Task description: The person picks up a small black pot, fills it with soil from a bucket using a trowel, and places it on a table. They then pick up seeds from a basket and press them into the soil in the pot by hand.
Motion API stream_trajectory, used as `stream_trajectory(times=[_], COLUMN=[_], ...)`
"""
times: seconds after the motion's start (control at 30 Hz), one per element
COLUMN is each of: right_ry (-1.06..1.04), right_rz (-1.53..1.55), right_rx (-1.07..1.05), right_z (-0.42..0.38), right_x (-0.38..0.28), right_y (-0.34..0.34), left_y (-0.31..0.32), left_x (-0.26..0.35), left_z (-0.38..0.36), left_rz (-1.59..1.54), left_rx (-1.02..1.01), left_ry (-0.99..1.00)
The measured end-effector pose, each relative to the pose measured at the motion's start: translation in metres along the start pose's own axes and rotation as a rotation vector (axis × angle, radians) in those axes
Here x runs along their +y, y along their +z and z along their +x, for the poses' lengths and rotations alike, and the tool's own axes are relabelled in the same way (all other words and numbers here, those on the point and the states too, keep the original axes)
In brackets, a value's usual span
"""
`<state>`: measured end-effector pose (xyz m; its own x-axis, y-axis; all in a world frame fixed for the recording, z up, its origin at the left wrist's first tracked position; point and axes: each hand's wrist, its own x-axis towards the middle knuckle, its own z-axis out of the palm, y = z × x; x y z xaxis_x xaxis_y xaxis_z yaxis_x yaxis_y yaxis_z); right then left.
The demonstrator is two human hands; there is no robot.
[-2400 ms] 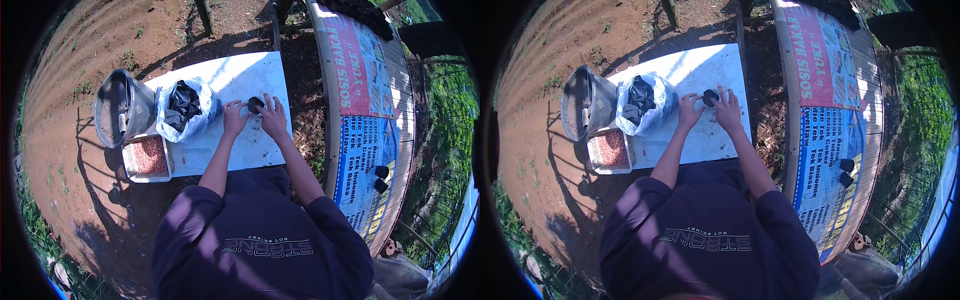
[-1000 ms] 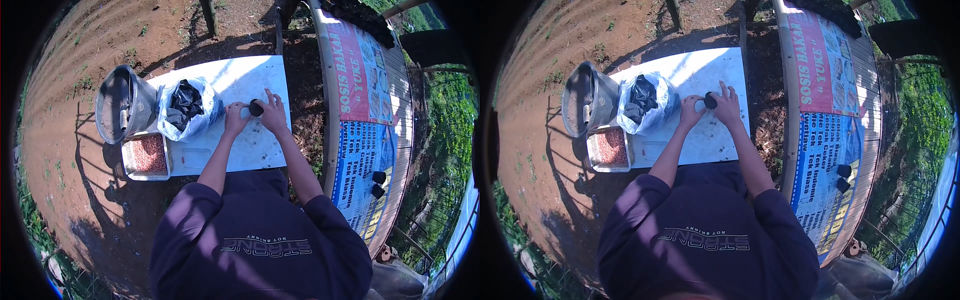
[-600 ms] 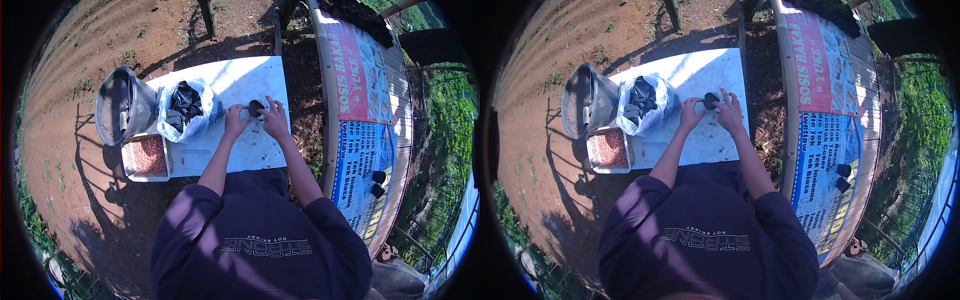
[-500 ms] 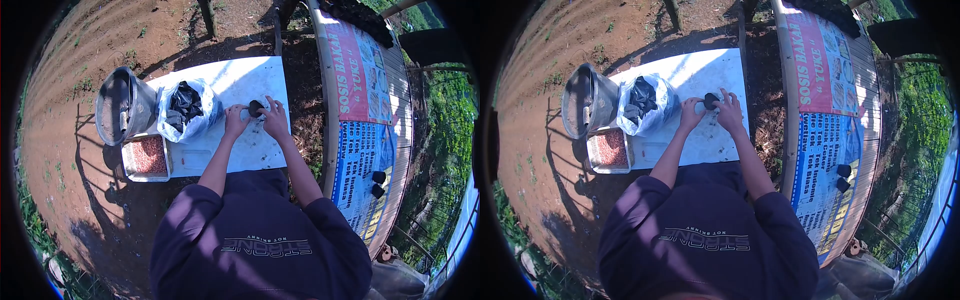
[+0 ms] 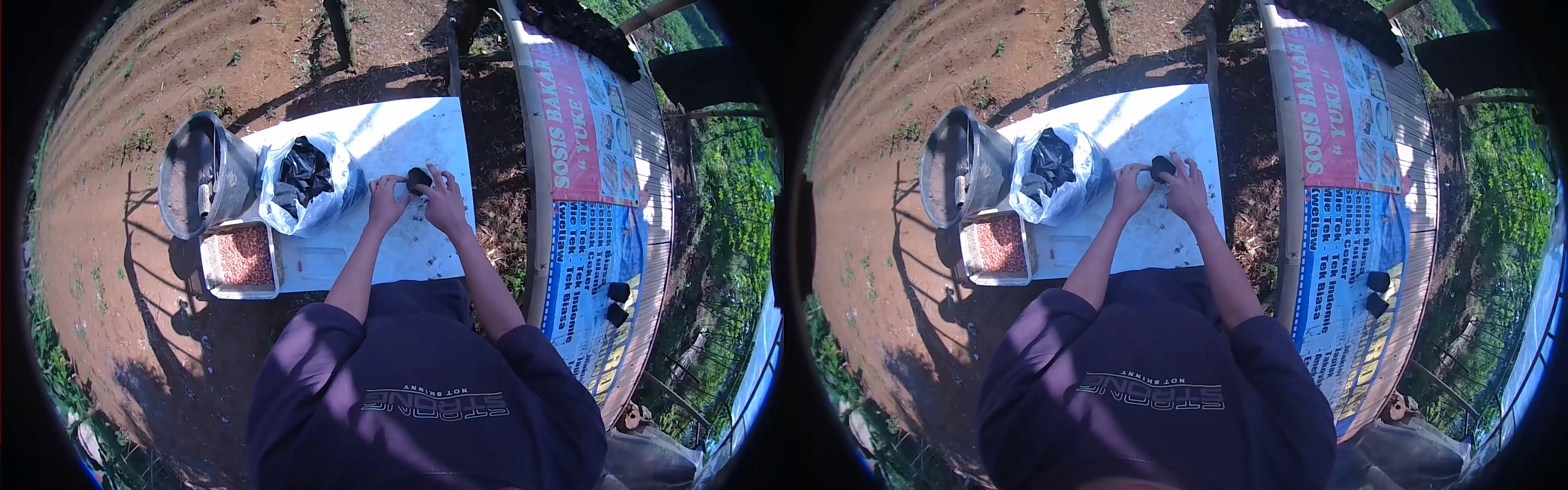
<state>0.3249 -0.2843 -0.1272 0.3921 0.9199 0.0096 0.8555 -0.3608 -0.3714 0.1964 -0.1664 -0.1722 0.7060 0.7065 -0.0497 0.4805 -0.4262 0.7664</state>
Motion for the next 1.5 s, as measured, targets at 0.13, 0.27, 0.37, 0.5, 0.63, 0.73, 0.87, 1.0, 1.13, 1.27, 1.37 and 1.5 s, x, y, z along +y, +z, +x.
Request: stream_trajectory(times=[0.13, 0.27, 0.37, 0.5, 0.63, 0.73, 0.87, 1.0, 1.13, 1.27, 1.37, 1.5], right_ry=[-0.002, -0.021, 0.027, 0.058, 0.067, 0.062, 0.059, 0.061, 0.064, 0.037, 0.102, 0.059], right_rz=[-0.042, -0.072, -0.126, -0.103, -0.07, -0.044, -0.077, -0.021, -0.015, -0.044, 0.005, 0.011], right_rx=[-0.002, -0.002, 0.021, 0.015, 0.009, 0.025, -0.002, -0.018, -0.03, -0.057, -0.053, 0.083], right_z=[0.001, -0.001, -0.003, -0.005, -0.006, -0.007, -0.007, -0.006, -0.003, 0.001, 0.004, 0.0], right_x=[0.0, 0.005, 0.007, 0.007, 0.006, 0.003, 0.004, 0.002, 0.001, 0.004, -0.001, 0.003], right_y=[0.0, 0.003, 0.003, 0.007, 0.011, 0.01, 0.01, 0.003, 0.0, 0.005, 0.003, 0.005], left_y=[0.0, -0.001, -0.003, -0.001, 0.001, 0.0, 0.001, -0.001, -0.003, -0.005, -0.004, -0.006], left_x=[0.0, 0.003, 0.005, 0.007, 0.006, 0.006, 0.006, 0.008, 0.015, 0.019, 0.02, 0.019], left_z=[0.003, 0.003, 0.001, 0.0, 0.0, 0.0, -0.001, 0.002, 0.007, 0.007, 0.008, 0.01], left_rz=[0.01, 0.012, 0.01, 0.007, 0.017, 0.024, 0.01, 0.038, 0.07, 0.095, 0.116, 0.119], left_rx=[-0.008, -0.014, -0.011, -0.011, -0.002, 0.004, 0.044, 0.059, 0.067, 0.032, 0.001, -0.055], left_ry=[0.007, -0.004, -0.011, -0.023, -0.025, -0.018, -0.047, -0.113, -0.152, -0.17, -0.2, -0.242])
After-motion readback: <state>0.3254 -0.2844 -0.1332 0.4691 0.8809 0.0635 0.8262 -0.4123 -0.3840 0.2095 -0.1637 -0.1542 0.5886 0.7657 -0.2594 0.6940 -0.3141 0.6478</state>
